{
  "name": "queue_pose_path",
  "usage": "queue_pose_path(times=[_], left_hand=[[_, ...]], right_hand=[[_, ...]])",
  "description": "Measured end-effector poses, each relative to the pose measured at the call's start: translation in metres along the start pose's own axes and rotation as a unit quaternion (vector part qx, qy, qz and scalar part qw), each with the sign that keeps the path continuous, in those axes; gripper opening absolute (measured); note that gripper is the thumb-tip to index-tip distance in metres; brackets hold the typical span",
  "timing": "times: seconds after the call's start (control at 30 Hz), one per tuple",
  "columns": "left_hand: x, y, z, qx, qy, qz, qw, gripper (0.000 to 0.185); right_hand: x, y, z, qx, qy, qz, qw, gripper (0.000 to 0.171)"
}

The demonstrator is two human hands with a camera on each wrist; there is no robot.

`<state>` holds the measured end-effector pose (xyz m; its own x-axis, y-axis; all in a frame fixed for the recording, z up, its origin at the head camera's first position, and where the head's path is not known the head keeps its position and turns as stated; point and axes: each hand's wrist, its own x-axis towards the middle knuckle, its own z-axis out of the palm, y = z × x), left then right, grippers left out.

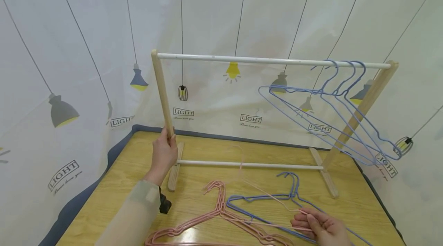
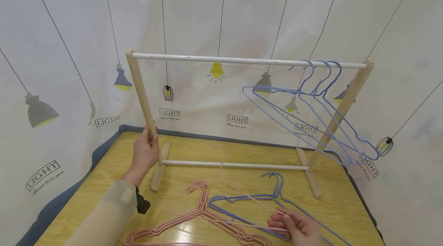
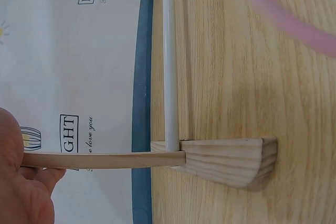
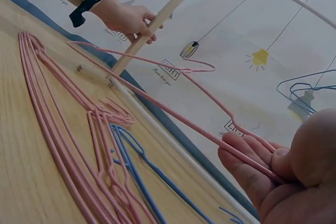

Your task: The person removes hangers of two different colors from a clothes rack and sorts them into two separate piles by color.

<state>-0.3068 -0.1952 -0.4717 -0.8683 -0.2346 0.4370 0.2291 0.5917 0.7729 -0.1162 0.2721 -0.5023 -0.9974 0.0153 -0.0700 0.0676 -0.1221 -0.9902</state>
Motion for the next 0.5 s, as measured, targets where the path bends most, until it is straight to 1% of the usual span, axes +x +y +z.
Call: queue_pose_path(times=[0.07, 0.13, 0.2, 0.27, 0.33, 0.43, 0.5], left_hand=[[0.000, 0.000, 0.000, -0.003, -0.001, 0.001, 1.0000, 0.035], [0.001, 0.000, 0.000, -0.005, -0.002, 0.002, 1.0000, 0.035], [0.001, 0.000, 0.000, -0.006, -0.003, 0.003, 1.0000, 0.035], [0.001, 0.000, 0.000, -0.006, -0.003, 0.003, 1.0000, 0.035], [0.001, -0.001, 0.000, -0.007, -0.004, 0.002, 1.0000, 0.035], [0.000, -0.001, 0.000, -0.008, -0.006, 0.000, 0.9999, 0.036], [0.000, -0.001, 0.000, -0.009, -0.007, -0.001, 0.9999, 0.036]], right_hand=[[0.001, 0.008, -0.004, 0.030, -0.060, -0.007, 0.998, 0.027], [0.002, 0.016, -0.007, 0.064, -0.117, -0.018, 0.991, 0.021], [0.002, 0.022, -0.009, 0.085, -0.154, -0.021, 0.984, 0.022], [0.003, 0.027, -0.010, 0.093, -0.178, -0.017, 0.980, 0.023], [0.004, 0.031, -0.010, 0.088, -0.187, 0.002, 0.979, 0.023], [0.006, 0.036, -0.012, 0.103, -0.207, 0.043, 0.972, 0.027], [0.007, 0.040, -0.013, 0.121, -0.221, 0.060, 0.966, 0.027]])
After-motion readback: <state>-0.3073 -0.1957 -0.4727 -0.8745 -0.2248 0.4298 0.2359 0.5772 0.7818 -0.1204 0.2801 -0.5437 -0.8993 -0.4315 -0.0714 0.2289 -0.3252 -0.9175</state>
